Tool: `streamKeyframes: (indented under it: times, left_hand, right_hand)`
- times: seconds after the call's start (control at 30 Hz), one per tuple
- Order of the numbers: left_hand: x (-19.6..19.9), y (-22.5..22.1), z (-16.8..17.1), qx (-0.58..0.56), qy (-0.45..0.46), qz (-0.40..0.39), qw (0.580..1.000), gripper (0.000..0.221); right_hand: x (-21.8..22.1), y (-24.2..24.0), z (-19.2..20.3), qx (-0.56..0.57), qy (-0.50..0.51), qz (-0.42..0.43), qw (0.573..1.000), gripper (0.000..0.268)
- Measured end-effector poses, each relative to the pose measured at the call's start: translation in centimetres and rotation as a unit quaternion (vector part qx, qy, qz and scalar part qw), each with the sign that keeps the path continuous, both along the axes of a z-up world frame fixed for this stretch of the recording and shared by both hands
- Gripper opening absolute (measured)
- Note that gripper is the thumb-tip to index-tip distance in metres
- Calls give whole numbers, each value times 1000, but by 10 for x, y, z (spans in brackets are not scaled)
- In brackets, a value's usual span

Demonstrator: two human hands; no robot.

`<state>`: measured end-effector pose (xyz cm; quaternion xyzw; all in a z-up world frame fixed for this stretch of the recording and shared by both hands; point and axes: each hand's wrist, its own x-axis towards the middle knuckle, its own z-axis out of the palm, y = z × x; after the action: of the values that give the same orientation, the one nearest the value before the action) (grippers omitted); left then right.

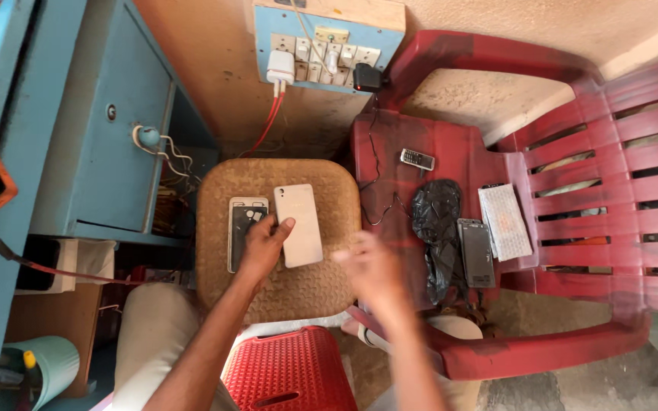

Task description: The person handles two smartphones, separating the back cover from one device and placing it on a small table. They then use a metal prying tool to carefully pry open the edges of the second smartphone's back cover.

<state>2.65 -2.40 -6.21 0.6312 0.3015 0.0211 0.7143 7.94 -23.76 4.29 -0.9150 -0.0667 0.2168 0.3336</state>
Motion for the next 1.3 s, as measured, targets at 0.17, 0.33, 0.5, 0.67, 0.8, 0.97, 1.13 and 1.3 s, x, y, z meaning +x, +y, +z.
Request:
streamKeyframes:
  times: [0.17,0.33,0.5,0.67,0.8,0.97,1.13,1.3]
  left_hand:
    - [20,-11,-13,158,32,-64,985,39]
    - [34,-12,-1,268,48,-44,961,40]
    - [30,-10,30,335,130,-112,927,39]
    - [29,-8,51,372,134,-136,908,39]
    - [23,-10,52,396,105,-114,905,41]
    - [5,-8,60,428,58,-82,898,36]
    - [-21,3,78,412,10,-40,910,27]
    - [-36,-2,77,295,-21,-68,953,29]
  right_hand:
    - [115,-144,-9,-363,-7,67,929,56]
    - [153,-260,-55,-508,127,40,851,77]
    - [155,-281,-83,-492,182,43,850,79]
    - [158,-271,-88,-515,137,52,844,87]
    - [154,-276,-96,-477,134,50,867,86]
    - [159,-273,-91,-492,172,29,853,77]
    - [144,-255,-54,-509,37,28,860,87]
    - [101,-183,9,-437,-77,38,895,100]
